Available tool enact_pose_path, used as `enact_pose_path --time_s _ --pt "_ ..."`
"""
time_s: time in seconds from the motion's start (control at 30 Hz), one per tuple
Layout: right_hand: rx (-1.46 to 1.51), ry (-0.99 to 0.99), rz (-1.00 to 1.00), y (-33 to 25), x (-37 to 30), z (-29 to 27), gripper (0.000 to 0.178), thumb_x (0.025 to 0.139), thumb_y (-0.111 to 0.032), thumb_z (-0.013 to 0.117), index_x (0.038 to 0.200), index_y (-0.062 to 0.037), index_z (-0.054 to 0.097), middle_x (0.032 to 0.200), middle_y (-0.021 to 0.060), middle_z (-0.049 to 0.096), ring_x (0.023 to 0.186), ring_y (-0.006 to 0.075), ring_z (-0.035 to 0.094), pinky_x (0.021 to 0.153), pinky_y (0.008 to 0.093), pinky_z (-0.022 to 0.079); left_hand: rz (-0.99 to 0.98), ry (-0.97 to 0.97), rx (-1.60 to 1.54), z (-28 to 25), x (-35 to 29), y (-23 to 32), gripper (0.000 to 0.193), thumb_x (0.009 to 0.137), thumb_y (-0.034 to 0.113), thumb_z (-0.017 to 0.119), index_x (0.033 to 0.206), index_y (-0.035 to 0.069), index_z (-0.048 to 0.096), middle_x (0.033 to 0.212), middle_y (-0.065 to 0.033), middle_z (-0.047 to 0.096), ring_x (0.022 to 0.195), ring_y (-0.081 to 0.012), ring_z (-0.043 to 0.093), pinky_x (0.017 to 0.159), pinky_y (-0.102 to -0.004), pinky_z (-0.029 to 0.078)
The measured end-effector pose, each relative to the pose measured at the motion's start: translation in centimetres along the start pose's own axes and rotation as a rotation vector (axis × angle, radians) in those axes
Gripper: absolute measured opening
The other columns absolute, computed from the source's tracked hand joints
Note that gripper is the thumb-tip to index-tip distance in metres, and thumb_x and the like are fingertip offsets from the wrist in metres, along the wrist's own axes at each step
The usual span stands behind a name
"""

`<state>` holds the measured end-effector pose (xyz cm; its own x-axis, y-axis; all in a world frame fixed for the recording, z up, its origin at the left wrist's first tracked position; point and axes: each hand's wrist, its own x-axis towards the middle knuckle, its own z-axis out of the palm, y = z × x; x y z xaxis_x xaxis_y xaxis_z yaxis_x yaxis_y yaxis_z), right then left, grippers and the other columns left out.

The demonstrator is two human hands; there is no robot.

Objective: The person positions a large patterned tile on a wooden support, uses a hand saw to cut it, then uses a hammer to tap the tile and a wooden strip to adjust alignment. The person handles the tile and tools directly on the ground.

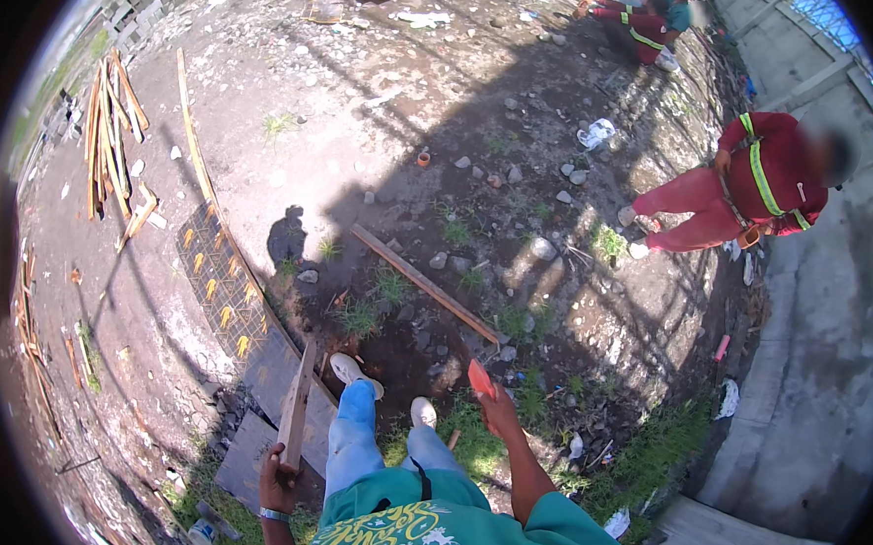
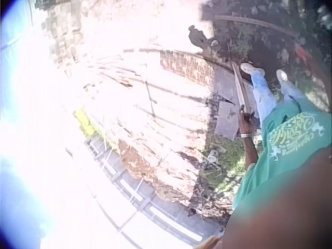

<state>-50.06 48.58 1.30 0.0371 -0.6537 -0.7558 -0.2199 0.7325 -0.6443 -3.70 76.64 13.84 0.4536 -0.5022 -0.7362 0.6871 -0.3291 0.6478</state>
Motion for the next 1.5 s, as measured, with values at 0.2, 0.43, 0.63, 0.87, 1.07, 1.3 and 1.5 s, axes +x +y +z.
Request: enact_pose_path --time_s 0.2,0.43,0.63,0.87,1.07,1.3,1.5 --pt "-0.035 0.274 0.464 9.9 -7.0 -0.8 0.035 0.098 -0.019 0.070 0.125 -0.0044 0.054 0.073 0.0092 0.056 0.053 0.0227 0.058 0.045 0.0419 0.047 -0.157 0.079 0.155 -4.0 9.2 4.2 0.047 0.103 0.037 0.063 0.139 0.008 0.065 0.073 -0.0020 0.064 0.056 -0.0127 0.053 0.069 -0.0441 0.063" --pt "-0.311 0.247 0.485 20.8 -9.7 2.6 0.045 0.096 -0.028 0.073 0.119 0.0043 0.052 0.089 0.0137 0.062 0.062 0.0243 0.058 0.055 0.0495 0.051 -0.339 0.202 0.455 -16.8 10.7 5.7 0.030 0.106 0.024 0.056 0.128 0.012 0.072 0.089 -0.0024 0.063 0.072 -0.0147 0.063 0.066 -0.0384 0.060" --pt "-0.190 0.375 0.489 14.1 -2.3 6.6 0.047 0.097 -0.035 0.073 0.118 0.0014 0.051 0.086 0.0100 0.058 0.062 0.0203 0.052 0.053 0.0464 0.045 -0.291 0.419 0.502 -18.5 6.4 5.6 0.046 0.106 0.025 0.055 0.151 0.018 0.059 0.095 -0.0052 0.059 0.080 -0.0184 0.059 0.074 -0.0458 0.062" --pt "0.065 0.050 0.109 -6.6 8.2 7.4 0.032 0.108 -0.044 0.060 0.113 -0.0139 0.052 0.071 -0.0005 0.048 0.050 0.0120 0.045 0.043 0.0288 0.038 -0.265 0.634 -0.065 -13.6 2.5 1.0 0.056 0.103 0.027 0.059 0.158 0.019 0.052 0.080 -0.0041 0.062 0.061 -0.0159 0.054 0.077 -0.0522 0.065" --pt "0.019 -0.063 0.018 -14.1 10.8 5.1 0.035 0.108 -0.043 0.062 0.121 -0.0108 0.056 0.073 0.0002 0.051 0.050 0.0114 0.047 0.043 0.0297 0.041 -0.183 0.597 -0.392 -9.0 3.4 -4.6 0.022 0.097 0.032 0.069 0.089 0.013 0.060 0.065 -0.0032 0.057 0.055 -0.0183 0.051 0.074 -0.0502 0.061" --pt "-0.216 0.167 0.211 -7.1 10.8 1.0 0.055 0.101 -0.043 0.070 0.134 0.0006 0.057 0.068 0.0070 0.056 0.048 0.0214 0.054 0.044 0.0406 0.043 -0.151 0.419 -0.105 -7.1 9.0 -3.7 0.041 0.097 0.038 0.062 0.065 0.019 0.045 0.059 0.0005 0.047 0.054 -0.0179 0.049 0.052 -0.0355 0.041" --pt "0.011 0.336 0.476 -1.7 5.9 2.9 0.041 0.098 -0.040 0.072 0.093 -0.0024 0.057 0.066 0.0068 0.047 0.052 0.0233 0.048 0.046 0.0452 0.033 -0.289 0.365 -0.022 -9.9 17.6 2.6 0.041 0.101 0.042 0.051 0.070 0.016 0.051 0.061 -0.0036 0.055 0.051 -0.0210 0.051 0.051 -0.0378 0.043"
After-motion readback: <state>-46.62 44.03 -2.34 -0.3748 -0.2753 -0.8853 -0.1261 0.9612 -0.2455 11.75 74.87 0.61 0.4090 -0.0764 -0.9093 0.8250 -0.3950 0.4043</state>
